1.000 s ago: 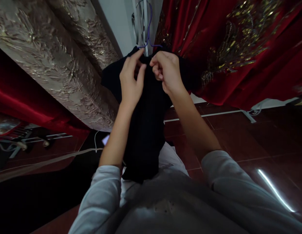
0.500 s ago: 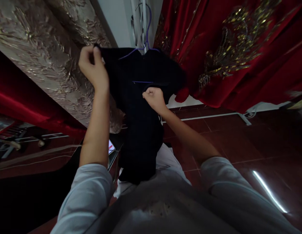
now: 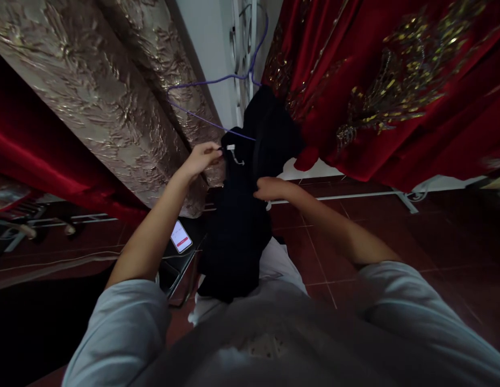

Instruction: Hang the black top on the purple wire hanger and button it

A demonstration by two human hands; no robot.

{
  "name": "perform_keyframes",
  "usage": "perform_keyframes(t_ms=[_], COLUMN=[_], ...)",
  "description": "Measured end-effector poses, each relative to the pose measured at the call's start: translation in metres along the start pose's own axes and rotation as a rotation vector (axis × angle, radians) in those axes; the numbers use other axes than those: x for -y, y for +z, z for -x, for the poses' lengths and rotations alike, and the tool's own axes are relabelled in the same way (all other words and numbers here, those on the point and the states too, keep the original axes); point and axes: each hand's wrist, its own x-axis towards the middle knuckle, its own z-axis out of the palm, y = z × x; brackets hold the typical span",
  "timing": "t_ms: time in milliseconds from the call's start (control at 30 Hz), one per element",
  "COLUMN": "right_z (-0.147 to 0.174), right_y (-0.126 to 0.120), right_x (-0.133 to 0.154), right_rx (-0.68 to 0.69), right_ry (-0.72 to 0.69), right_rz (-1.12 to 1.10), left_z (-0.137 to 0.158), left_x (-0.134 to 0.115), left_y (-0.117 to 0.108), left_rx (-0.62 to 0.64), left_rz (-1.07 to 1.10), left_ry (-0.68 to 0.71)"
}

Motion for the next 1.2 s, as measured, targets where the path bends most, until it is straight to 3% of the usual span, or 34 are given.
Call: perform_keyframes(t_ms=[133,233,333,367,433,533,633,700,767,833,933,1067,1200], right_z=[0.004,0.010,0.018,0.020,0.024,0.029,0.036,0.045,0.056,0.068,0.081,0.079,0.057], right_y=[0.022,0.016,-0.004,-0.010,-0.013,-0.004,-0.002,-0.011,-0.026,-0.039,-0.047,-0.048,-0.056], right_x=[-0.009,-0.002,0.012,0.018,0.031,0.053,0.075,0.084,0.087,0.085,0.080,0.081,0.082], right_rx=[0.075,-0.057,-0.311,-0.334,-0.252,-0.117,-0.134,-0.149,-0.151,-0.116,-0.126,-0.475,-0.782], right_ry=[-0.046,-0.228,-0.442,-0.488,-0.539,-0.488,-0.354,-0.304,-0.294,-0.307,-0.371,-0.544,-0.667], right_rz=[-0.005,-0.048,-0.087,-0.130,-0.289,-0.638,-0.887,-0.927,-0.887,-0.791,-0.557,-0.203,-0.088], left_z=[0.004,0.017,0.027,0.027,0.025,0.021,0.026,0.035,0.044,0.048,0.042,0.038,0.058], left_x=[-0.037,-0.050,-0.053,-0.054,-0.055,-0.054,-0.043,-0.031,-0.020,-0.017,-0.027,-0.048,-0.054], left_y=[0.036,0.058,0.068,0.069,0.069,0.067,0.062,0.055,0.043,0.028,0.000,-0.023,-0.010], left_rx=[0.235,0.367,0.352,0.313,0.212,0.163,0.221,0.293,0.420,0.517,0.480,0.396,0.322], left_rz=[-0.143,-0.269,-0.325,-0.330,-0.327,-0.240,-0.083,-0.063,-0.174,-0.377,-0.640,-0.669,-0.446], left_ry=[0.336,0.435,0.500,0.531,0.577,0.499,0.289,0.177,0.168,0.274,0.481,0.580,0.447])
